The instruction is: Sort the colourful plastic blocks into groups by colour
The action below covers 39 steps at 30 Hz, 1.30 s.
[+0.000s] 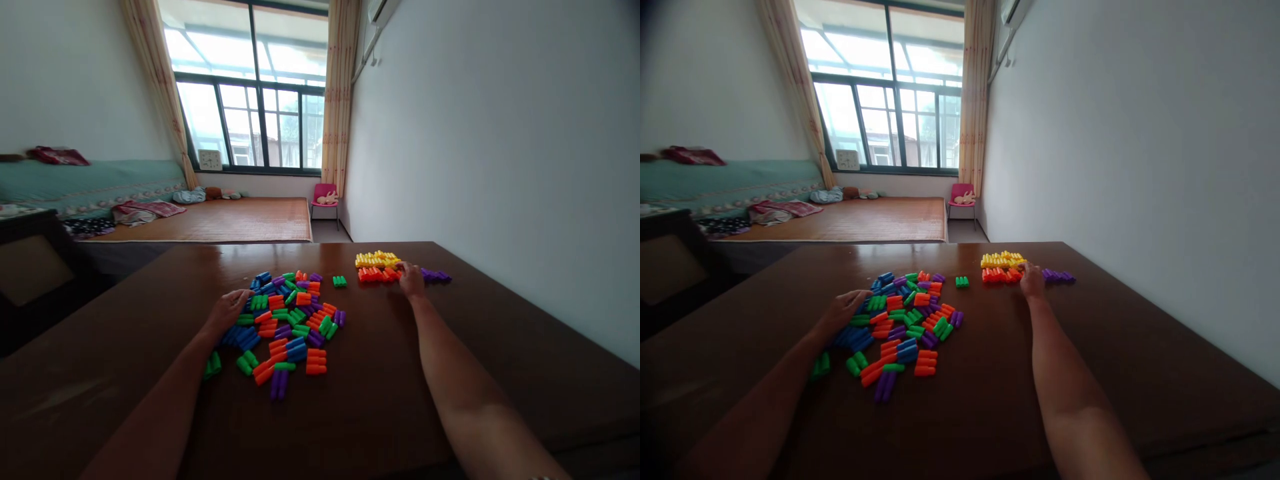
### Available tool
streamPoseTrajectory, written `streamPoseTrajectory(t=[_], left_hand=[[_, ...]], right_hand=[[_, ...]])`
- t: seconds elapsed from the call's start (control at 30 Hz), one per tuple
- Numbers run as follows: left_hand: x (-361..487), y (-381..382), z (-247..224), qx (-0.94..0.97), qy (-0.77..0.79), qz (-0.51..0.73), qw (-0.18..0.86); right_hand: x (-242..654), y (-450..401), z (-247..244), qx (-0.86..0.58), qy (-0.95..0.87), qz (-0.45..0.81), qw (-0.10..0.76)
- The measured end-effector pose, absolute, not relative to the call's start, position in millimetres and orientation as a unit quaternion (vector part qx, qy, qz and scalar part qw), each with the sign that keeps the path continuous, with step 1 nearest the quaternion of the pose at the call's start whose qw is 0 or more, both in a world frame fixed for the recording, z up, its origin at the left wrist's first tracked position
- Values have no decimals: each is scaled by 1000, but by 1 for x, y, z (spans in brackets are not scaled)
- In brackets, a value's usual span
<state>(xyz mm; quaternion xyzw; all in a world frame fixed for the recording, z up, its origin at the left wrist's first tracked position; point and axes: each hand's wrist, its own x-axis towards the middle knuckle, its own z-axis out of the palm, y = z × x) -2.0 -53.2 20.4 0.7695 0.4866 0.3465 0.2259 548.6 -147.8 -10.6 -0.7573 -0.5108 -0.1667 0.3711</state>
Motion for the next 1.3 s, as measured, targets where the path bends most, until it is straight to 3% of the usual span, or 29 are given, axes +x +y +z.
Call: streamPoseTrajectory(t=[0.57,1.3], left_hand=[[2,-59,23,789,502,304,181],[0,-53,14,795,506,286,171]], right_hand=[[534,-154,-5,-818,-513,-146,214],[524,-158,1,-800,-503,-215,248]])
